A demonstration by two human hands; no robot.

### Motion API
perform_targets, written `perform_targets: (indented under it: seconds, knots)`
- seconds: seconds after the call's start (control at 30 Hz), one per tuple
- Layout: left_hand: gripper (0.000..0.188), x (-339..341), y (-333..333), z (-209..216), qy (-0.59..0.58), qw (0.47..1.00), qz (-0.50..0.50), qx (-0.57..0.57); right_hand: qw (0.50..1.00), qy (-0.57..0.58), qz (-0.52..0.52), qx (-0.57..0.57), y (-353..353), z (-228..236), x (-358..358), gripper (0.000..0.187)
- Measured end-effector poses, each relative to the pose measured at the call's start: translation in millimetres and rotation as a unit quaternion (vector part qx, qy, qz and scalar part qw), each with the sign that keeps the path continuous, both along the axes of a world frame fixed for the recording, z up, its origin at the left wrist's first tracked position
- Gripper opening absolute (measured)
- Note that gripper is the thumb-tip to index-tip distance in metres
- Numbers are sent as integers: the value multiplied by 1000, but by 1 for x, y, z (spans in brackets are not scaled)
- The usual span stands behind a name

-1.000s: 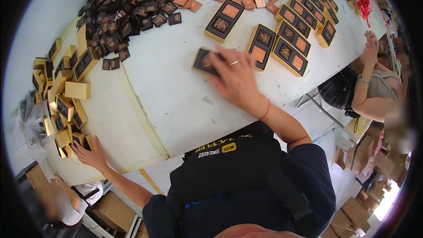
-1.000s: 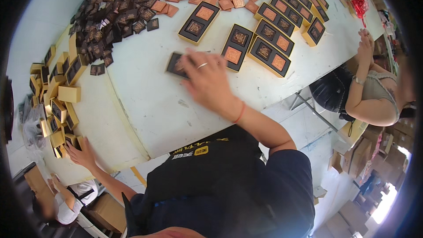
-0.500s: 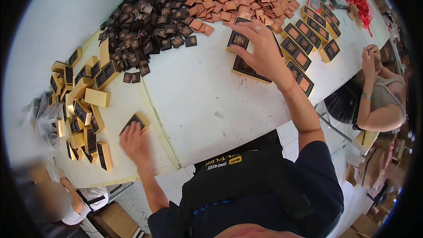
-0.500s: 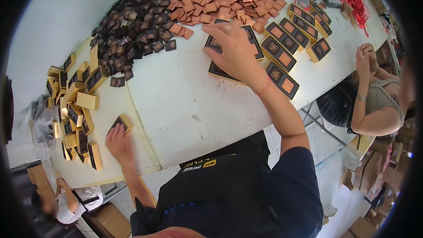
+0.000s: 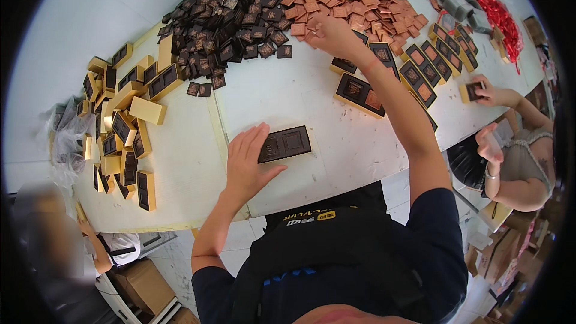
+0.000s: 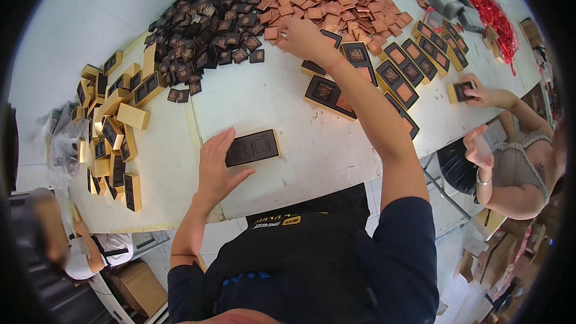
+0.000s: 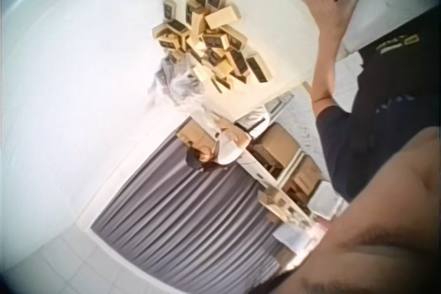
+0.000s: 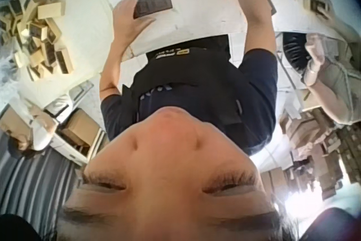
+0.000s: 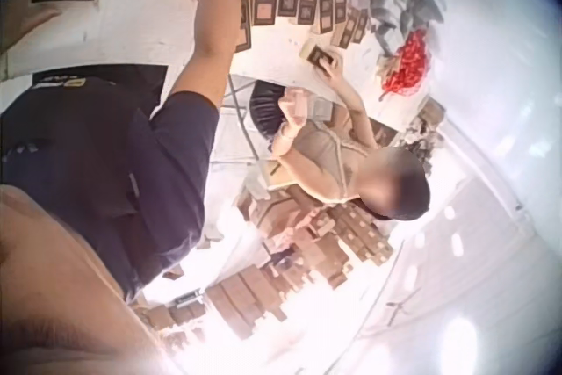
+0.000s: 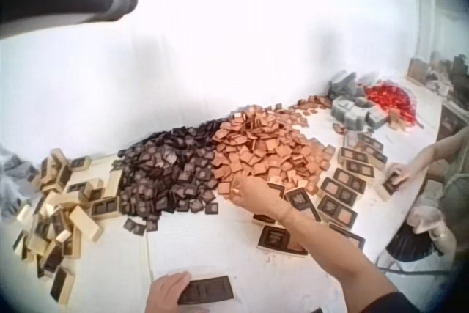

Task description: The person repeatedly picks up small square inserts and places them into rectangular compact cases, then closes the cases and sets them aside. The person handles inserts and cases one at a time, occasionally picking up a dropped insert from the floor and returning to the table to continue assembly.

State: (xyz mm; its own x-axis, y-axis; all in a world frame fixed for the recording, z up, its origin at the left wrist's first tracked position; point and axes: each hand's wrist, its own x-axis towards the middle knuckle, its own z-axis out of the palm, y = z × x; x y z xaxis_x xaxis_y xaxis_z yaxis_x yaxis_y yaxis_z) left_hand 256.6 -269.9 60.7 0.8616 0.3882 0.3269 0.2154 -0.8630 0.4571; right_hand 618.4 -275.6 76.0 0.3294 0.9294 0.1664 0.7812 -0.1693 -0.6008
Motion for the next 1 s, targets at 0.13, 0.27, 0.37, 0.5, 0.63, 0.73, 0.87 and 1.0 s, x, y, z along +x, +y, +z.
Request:
perform_targets:
  seconds: [0.13, 0.27, 0.37, 0.5, 0.63, 0.73, 0.87, 1.0]
  knots:
    - [93, -4, 6, -14, 45, 991, 22, -128, 880, 473, 43, 25, -56, 37, -55, 27]
    - [90, 1, 3, -24, 20, 985, 26, -170, 838, 542, 69, -3, -83, 28, -94, 27]
    - [91, 1, 4, -29, 2, 983, 14, -181, 824, 561, 77, 18, -92, 14, -112, 26]
    - [94, 1, 3, -27, -10, 986, 13, -167, 889, 451, 63, 41, -98, -13, -135, 19]
    - [94, 4, -1, -32, -36, 984, 27, -172, 985, 124, 85, 90, -99, -10, -182, 20]
    - [94, 5, -1, -34, -52, 984, 29, -170, 991, 62, 60, 98, -101, -16, -193, 23]
    - [94, 6, -1, -33, -50, 987, 21, -154, 993, 23, 19, 116, -97, -14, -197, 25]
    - [89, 0, 7, -31, -38, 986, 3, -162, 973, -126, 140, 134, -107, -34, -196, 38]
